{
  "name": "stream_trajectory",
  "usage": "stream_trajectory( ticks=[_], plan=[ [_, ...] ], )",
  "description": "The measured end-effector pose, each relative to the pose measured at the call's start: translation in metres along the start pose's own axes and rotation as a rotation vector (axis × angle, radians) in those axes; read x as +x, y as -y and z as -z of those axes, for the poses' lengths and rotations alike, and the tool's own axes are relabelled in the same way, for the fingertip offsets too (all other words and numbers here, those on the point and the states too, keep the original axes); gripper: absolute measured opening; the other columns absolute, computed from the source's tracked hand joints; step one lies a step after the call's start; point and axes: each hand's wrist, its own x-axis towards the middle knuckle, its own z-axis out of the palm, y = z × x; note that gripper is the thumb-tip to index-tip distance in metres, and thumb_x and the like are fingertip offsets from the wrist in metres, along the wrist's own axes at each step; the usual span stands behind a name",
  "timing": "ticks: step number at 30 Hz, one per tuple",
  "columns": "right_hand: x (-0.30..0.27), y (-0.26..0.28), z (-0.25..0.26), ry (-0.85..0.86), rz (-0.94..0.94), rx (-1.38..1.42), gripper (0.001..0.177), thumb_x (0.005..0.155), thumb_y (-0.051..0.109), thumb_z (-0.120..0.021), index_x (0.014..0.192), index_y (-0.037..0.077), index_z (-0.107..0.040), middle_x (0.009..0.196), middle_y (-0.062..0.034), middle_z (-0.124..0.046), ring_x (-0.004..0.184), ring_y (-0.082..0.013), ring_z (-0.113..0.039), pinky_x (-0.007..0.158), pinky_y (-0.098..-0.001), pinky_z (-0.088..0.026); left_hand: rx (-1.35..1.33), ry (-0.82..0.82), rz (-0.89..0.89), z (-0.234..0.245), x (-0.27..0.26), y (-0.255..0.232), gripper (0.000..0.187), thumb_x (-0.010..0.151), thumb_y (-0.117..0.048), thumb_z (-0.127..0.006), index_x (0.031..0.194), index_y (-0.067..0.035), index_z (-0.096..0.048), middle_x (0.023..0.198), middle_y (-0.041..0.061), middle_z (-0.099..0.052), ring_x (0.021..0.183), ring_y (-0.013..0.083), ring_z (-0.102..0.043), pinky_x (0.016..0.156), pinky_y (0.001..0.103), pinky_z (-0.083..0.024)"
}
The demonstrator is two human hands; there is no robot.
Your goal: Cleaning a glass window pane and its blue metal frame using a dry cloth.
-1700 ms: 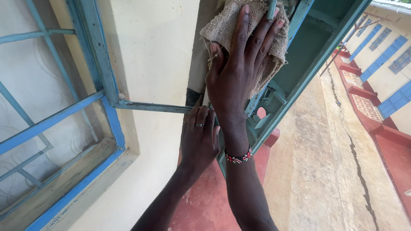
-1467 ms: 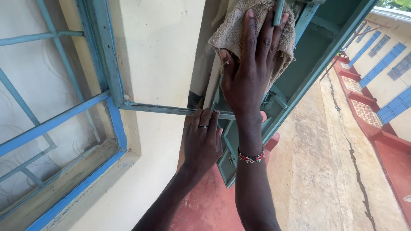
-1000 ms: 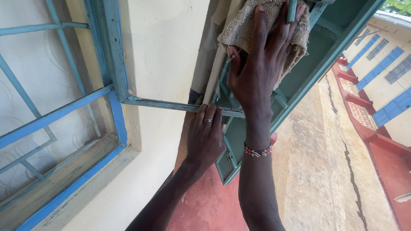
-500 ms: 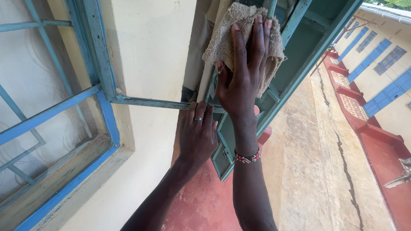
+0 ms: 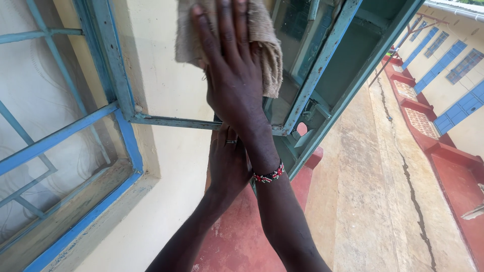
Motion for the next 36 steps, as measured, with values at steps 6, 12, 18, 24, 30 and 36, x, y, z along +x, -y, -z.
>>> stream_trajectory(
  ticks=[6,12,18,24,30,36],
  plan=[
    [-0.025,0.009,0.044,0.338,0.155,0.184,0.084,0.095,-0.003,-0.063,0.167,0.035,-0.042,0.179,0.0006,-0.016,0.168,-0.0221,-0.01,0.135,-0.0453,-0.034,0.081,0.023,0.061,-0.019,-0.018,0.013,0.049,0.091,-0.016,-0.073,0.134,0.001,-0.057,0.137,0.02,-0.056,0.135,0.0438,-0.049,0.109,0.056,-0.048],
    [-0.039,-0.02,0.046,-0.018,-0.071,0.032,0.065,0.111,0.007,-0.062,0.164,0.032,-0.036,0.175,0.0041,-0.007,0.165,-0.0178,-0.002,0.137,-0.0513,-0.02,0.131,0.007,0.044,0.001,0.0,-0.007,0.057,0.089,-0.012,-0.071,0.138,0.009,-0.053,0.14,0.027,-0.052,0.134,0.0468,-0.047,0.106,0.057,-0.046],
    [-0.016,-0.01,0.023,0.016,0.078,0.028,0.066,0.11,0.005,-0.067,0.163,0.032,-0.038,0.172,-0.0001,-0.008,0.161,-0.0227,-0.001,0.135,-0.0524,-0.019,0.063,-0.046,0.009,-0.001,-0.004,-0.005,0.055,0.093,-0.01,-0.071,0.14,0.01,-0.051,0.144,0.027,-0.05,0.137,0.0455,-0.046,0.111,0.055,-0.046],
    [-0.058,-0.034,0.053,0.105,0.032,0.095,0.069,0.104,0.002,-0.069,0.162,0.033,-0.047,0.178,0.0034,-0.017,0.166,-0.0255,-0.011,0.139,-0.0537,-0.02,0.13,0.016,0.038,0.003,-0.005,-0.007,0.052,0.09,-0.012,-0.072,0.136,0.006,-0.054,0.141,0.024,-0.052,0.135,0.0434,-0.048,0.108,0.054,-0.047],
    [-0.043,-0.02,0.033,-0.106,-0.165,0.077,0.066,0.108,-0.004,-0.063,0.162,0.022,-0.036,0.178,-0.0038,-0.008,0.166,-0.028,-0.002,0.138,-0.0608,-0.011,0.125,-0.009,0.065,-0.003,-0.009,-0.008,0.056,0.089,-0.012,-0.073,0.138,0.008,-0.054,0.144,0.025,-0.052,0.134,0.0443,-0.049,0.09,0.052,-0.048],
    [-0.058,-0.003,0.078,0.364,-0.013,0.162,0.071,0.091,0.011,-0.071,0.154,0.034,-0.05,0.171,0.0007,-0.023,0.16,-0.0261,-0.013,0.13,-0.0603,-0.018,0.138,0.044,0.056,0.001,-0.012,-0.004,0.058,0.083,-0.012,-0.073,0.133,0.009,-0.055,0.139,0.031,-0.051,0.131,0.0482,-0.047,0.088,0.054,-0.047]
  ],
)
